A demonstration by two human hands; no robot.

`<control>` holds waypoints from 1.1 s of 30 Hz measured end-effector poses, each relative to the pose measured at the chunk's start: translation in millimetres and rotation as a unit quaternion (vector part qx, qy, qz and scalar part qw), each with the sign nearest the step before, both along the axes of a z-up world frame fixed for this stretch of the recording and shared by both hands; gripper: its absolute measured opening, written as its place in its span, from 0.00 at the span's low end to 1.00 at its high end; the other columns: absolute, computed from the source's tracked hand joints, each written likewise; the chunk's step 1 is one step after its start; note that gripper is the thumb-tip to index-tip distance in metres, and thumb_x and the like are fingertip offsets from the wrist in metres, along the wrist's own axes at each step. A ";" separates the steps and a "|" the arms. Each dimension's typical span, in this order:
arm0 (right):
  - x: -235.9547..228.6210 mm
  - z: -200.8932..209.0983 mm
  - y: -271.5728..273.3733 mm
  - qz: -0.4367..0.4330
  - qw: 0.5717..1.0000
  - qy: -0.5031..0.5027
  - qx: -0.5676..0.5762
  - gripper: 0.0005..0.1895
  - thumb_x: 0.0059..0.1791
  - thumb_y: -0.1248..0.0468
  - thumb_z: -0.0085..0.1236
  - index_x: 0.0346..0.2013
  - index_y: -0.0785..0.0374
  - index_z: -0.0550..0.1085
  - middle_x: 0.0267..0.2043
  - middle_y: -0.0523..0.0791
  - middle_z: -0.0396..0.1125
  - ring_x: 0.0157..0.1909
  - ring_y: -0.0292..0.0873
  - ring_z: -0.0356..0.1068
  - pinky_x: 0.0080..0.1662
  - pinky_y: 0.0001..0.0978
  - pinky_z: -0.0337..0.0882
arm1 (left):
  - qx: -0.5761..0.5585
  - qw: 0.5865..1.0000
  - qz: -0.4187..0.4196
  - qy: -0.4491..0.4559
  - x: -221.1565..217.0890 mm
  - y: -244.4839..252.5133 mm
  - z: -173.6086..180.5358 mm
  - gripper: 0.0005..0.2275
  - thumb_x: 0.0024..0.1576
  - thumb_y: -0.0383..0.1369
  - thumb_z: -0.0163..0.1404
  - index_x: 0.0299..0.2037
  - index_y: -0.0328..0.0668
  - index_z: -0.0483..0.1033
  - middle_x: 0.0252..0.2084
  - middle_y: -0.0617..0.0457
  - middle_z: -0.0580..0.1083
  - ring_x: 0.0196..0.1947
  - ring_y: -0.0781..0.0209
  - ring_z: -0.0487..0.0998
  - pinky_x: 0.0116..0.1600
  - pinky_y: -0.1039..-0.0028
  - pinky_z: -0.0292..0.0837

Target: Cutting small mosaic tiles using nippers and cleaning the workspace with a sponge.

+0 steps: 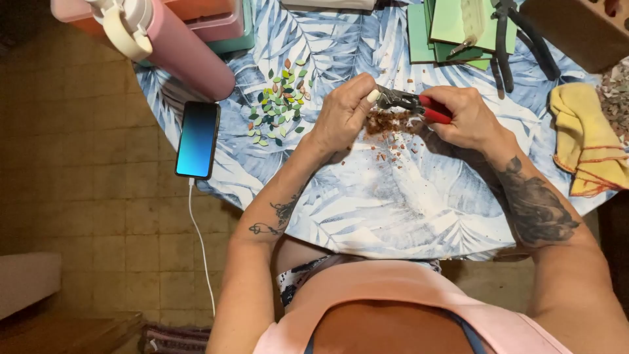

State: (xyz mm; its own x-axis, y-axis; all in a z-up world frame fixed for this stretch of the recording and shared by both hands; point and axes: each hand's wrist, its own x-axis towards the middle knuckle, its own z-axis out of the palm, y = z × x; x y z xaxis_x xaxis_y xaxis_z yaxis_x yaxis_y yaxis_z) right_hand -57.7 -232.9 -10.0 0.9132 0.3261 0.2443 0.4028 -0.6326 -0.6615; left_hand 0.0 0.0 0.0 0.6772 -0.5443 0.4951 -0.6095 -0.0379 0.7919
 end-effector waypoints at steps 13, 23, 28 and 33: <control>7.1 -20.5 -18.5 -0.043 0.994 0.024 0.094 0.20 0.36 0.72 0.53 0.44 0.62 0.69 0.32 0.49 0.65 0.38 0.47 0.65 0.43 0.39 0.62 | -0.063 0.997 0.016 0.042 -3.7 -7.8 -4.8 0.10 0.57 0.34 0.30 0.29 0.42 0.63 0.19 0.51 0.60 0.22 0.58 0.64 0.32 0.70 0.63; 8.3 -13.6 -17.1 -0.043 0.993 0.037 0.108 0.19 0.38 0.70 0.56 0.44 0.61 0.69 0.30 0.49 0.64 0.35 0.42 0.62 0.41 0.37 0.61 | -0.065 0.997 0.027 0.042 -3.1 -12.0 -6.8 0.09 0.56 0.37 0.34 0.30 0.43 0.64 0.20 0.50 0.65 0.24 0.57 0.67 0.33 0.71 0.64; 3.0 -3.0 -11.4 -0.024 0.997 0.068 0.021 0.18 0.45 0.60 0.51 0.47 0.65 0.67 0.36 0.45 0.61 0.36 0.39 0.55 0.41 0.29 0.55 | -0.004 0.994 0.106 -0.026 -22.3 14.2 33.3 0.10 0.54 0.35 0.34 0.23 0.42 0.57 0.20 0.55 0.57 0.20 0.62 0.60 0.29 0.73 0.53; -4.5 27.0 5.8 -0.075 0.981 0.158 0.088 0.10 0.46 0.70 0.48 0.42 0.66 0.65 0.38 0.46 0.57 0.38 0.42 0.56 0.39 0.29 0.60 | 0.317 0.896 0.236 -0.202 -15.1 77.2 32.1 0.04 0.52 0.26 0.39 0.29 0.42 0.67 0.26 0.54 0.69 0.28 0.63 0.70 0.23 0.82 0.66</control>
